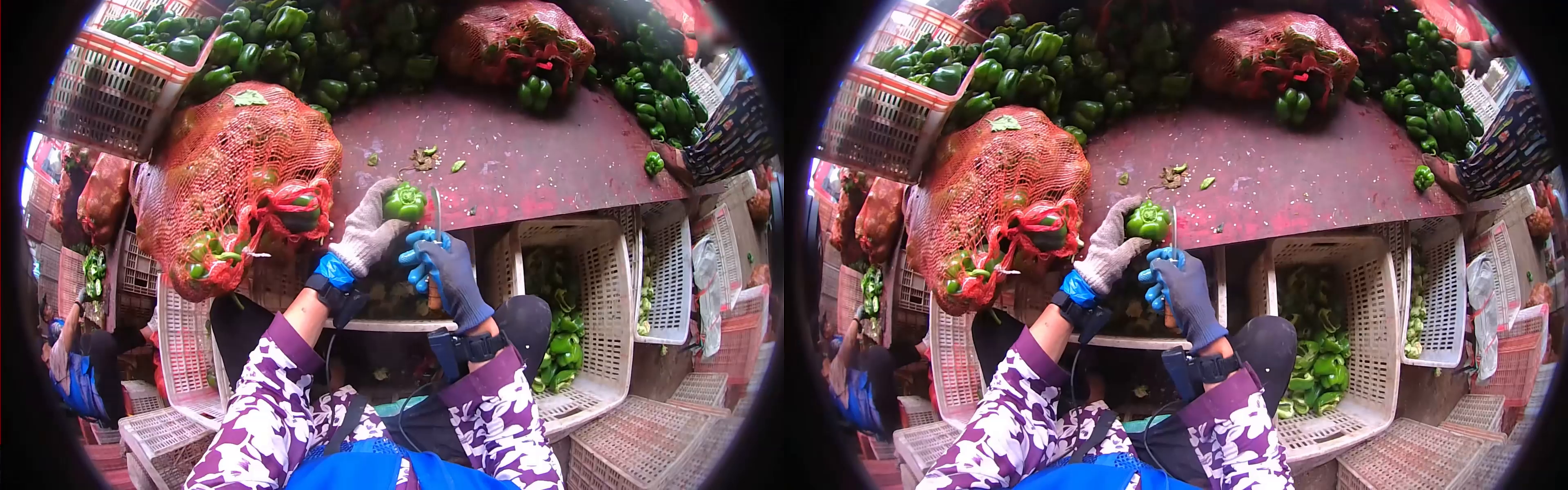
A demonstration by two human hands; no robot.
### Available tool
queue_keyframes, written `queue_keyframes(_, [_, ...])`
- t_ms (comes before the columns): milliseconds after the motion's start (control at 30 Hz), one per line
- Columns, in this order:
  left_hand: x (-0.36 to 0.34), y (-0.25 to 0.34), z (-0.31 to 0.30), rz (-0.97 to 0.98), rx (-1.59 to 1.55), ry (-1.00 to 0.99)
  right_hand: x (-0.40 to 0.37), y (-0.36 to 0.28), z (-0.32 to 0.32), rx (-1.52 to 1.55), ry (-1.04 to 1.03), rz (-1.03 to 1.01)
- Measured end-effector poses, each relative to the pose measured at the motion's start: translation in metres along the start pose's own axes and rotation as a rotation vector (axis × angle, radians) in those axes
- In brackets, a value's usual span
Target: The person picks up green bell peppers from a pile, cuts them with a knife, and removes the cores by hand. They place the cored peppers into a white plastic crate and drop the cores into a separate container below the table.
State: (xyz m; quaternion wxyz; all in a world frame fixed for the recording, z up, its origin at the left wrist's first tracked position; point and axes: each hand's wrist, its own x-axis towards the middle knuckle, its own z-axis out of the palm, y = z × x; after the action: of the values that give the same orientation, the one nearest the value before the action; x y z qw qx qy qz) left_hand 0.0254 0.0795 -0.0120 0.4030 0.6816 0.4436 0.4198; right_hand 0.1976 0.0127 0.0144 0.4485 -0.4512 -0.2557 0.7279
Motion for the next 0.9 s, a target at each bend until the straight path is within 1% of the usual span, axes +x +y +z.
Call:
queue_keyframes(67, [-0.004, 0.005, -0.003, -0.036, -0.002, -0.034, 0.008, 0.006, 0.006, -0.054, 0.003, -0.004])
queue_keyframes(100, [-0.006, 0.010, -0.002, -0.044, 0.036, -0.018, 0.012, 0.008, 0.009, -0.068, 0.033, -0.007])
queue_keyframes(200, [-0.007, 0.007, -0.002, -0.102, 0.007, -0.024, 0.024, 0.014, 0.010, -0.147, 0.056, -0.019])
queue_keyframes(300, [-0.007, 0.015, -0.001, -0.120, 0.096, -0.011, 0.030, 0.017, 0.010, -0.176, 0.061, -0.029])
queue_keyframes(400, [-0.009, 0.002, -0.002, -0.103, 0.115, 0.025, 0.031, 0.014, 0.011, -0.215, 0.033, -0.006])
queue_keyframes(500, [-0.009, 0.002, 0.000, -0.101, 0.088, 0.035, 0.038, 0.020, 0.010, -0.226, 0.021, -0.018])
queue_keyframes(600, [-0.010, -0.003, 0.000, -0.012, 0.068, 0.021, 0.050, 0.031, 0.017, -0.260, 0.098, 0.053])
queue_keyframes(633, [-0.010, 0.005, -0.003, -0.011, 0.103, 0.012, 0.049, 0.030, 0.020, -0.268, 0.119, 0.034])
queue_keyframes(733, [-0.002, 0.036, -0.018, -0.245, -0.012, -0.115, 0.053, 0.032, 0.021, -0.222, 0.115, 0.004])
queue_keyframes(767, [0.002, 0.042, -0.017, -0.149, 0.227, -0.072, 0.053, 0.032, 0.020, -0.257, 0.110, 0.015])
queue_keyframes(833, [0.006, 0.032, 0.003, 0.027, 0.443, 0.120, 0.052, 0.027, 0.019, -0.335, 0.095, 0.033])
queue_keyframes(867, [0.010, 0.033, 0.012, 0.119, 0.548, 0.218, 0.056, 0.033, 0.018, -0.313, 0.114, -0.032])
queue_keyframes(900, [0.015, 0.035, 0.016, 0.101, 0.594, 0.204, 0.064, 0.044, 0.015, -0.291, 0.136, -0.097])
